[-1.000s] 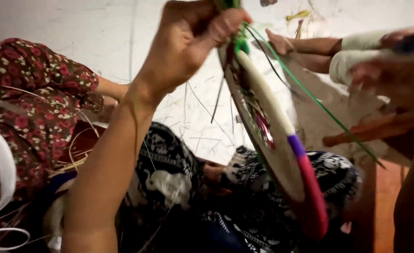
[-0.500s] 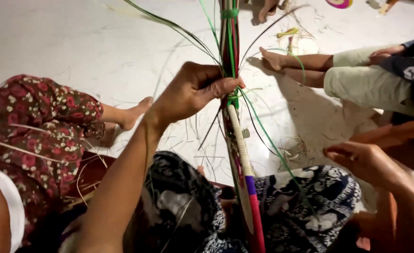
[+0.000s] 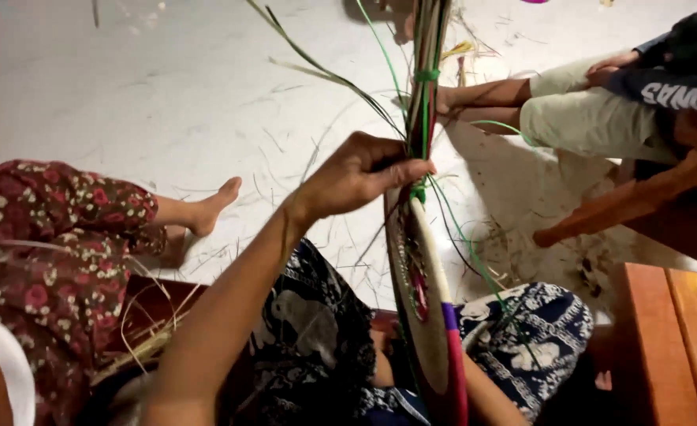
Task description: A person is weaving a traditional fan using colored strands of material while sitting on the floor.
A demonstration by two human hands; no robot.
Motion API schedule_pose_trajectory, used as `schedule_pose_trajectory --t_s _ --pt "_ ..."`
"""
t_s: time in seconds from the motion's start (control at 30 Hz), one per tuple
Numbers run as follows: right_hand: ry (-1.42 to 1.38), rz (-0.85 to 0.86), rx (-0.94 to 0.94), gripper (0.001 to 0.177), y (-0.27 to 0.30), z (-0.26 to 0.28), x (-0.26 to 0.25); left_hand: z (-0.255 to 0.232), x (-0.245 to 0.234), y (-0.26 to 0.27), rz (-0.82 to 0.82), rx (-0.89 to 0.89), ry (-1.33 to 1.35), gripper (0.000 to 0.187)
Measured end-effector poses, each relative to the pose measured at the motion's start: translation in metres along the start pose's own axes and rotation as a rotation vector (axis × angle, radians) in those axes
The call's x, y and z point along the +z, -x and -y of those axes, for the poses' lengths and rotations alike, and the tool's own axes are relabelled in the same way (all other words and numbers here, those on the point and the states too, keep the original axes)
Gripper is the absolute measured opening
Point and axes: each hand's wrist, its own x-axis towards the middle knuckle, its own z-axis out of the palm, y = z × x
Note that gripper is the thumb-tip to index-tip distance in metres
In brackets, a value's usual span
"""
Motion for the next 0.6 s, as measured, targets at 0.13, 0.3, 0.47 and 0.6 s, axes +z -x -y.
schedule_pose_trajectory --t_s 0.13,0.3,0.47,0.6 --pt "0.108 -0.006 -0.109 0.023 -0.017 -0.032 0.077 -0.016 0.013 0.0 0.012 -0.02 -0.101 0.038" --pt "0.258 -0.005 -0.211 0.025 -0.027 -0.056 0.153 -0.01 0.015 0.018 0.079 -0.111 -0.136 0.04" --pt "0.384 -0.014 -0.365 0.029 -0.042 -0.027 0.202 -0.014 -0.003 0.057 0.095 -0.127 -0.143 0.037" --pt "-0.032 0.238 -0.088 0.033 -0.023 -0.013 0.132 0.003 -0.014 0.076 0.107 -0.171 -0.107 0.036"
